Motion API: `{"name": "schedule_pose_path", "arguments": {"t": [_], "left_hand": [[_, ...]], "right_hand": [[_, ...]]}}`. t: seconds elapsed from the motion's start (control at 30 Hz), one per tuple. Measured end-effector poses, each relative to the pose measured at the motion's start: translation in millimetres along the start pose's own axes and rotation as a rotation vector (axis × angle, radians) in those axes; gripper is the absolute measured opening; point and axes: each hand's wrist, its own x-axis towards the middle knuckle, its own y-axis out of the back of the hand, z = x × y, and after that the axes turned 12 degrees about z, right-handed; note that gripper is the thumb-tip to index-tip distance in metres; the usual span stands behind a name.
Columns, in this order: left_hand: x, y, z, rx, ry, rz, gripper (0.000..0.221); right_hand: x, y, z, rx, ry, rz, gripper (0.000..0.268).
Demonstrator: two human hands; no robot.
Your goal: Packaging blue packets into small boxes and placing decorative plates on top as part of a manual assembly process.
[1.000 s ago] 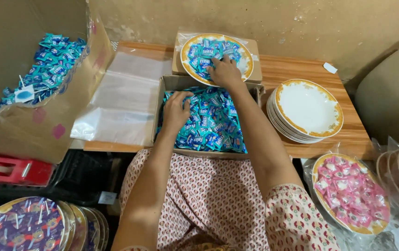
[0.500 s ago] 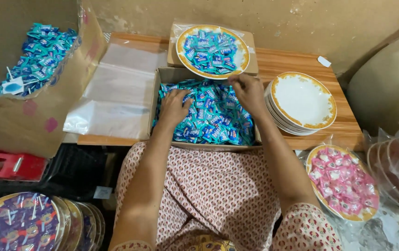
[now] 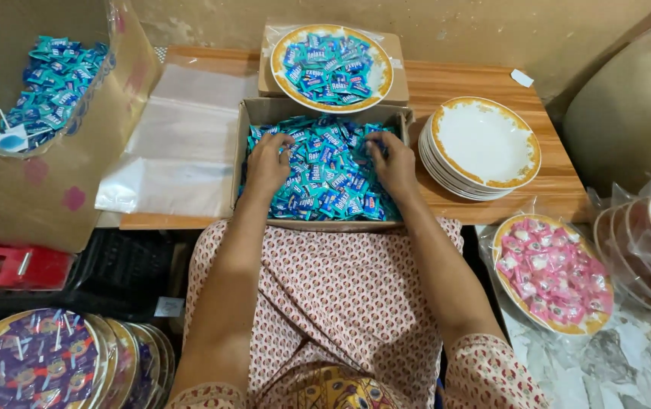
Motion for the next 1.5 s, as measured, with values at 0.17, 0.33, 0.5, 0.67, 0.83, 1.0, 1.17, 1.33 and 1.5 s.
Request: {"name": "schedule_pose_path", "arguments": {"t": [0.17,0.33,0.5,0.67,0.83,1.0,1.17,1.33,1.5], "left_hand": [[1,2,-1,-0.015,0.032,0.089,0.024],[-1,11,14,-0.041,-0.018,0.208,0.024],[0,14,16,-0.082,-0.073,0.422,0.025],[4,34,58,-0.228,-0.041,0.484,0.025],[56,27,97,-0.386,-0.143,0.527,0.031],[108,13,111,-0.346,-0.327,0.259,0.028],[54,39,79,-0.219,-0.251,0.12,0.023],[-1,108,110,0.002,0.16,-0.527,0.081],[-20,79,102,0.245,0.079,-0.729,0.101]], "right_hand": [[3,6,-15,-0.028,-0.081,-0.048,0.027],[2,5,-14,-0.015,-0.095,-0.015,0.03],[2,-2,-2,0.043,-0.051,0.037,0.03],[11,-4,2,0.072,-0.039,0.073,0.025],[75,-6,-16,0.04,0.066,0.157,0.021],[148,-31,22,0.014,0.259,0.088,0.03],[85,1,-4,-0.078,0.032,0.049,0.024],[28,52,-77,-0.084,0.066,-0.525,0.081],[0,30,-72,-0.397,0.071,-0.811,0.111]]}}
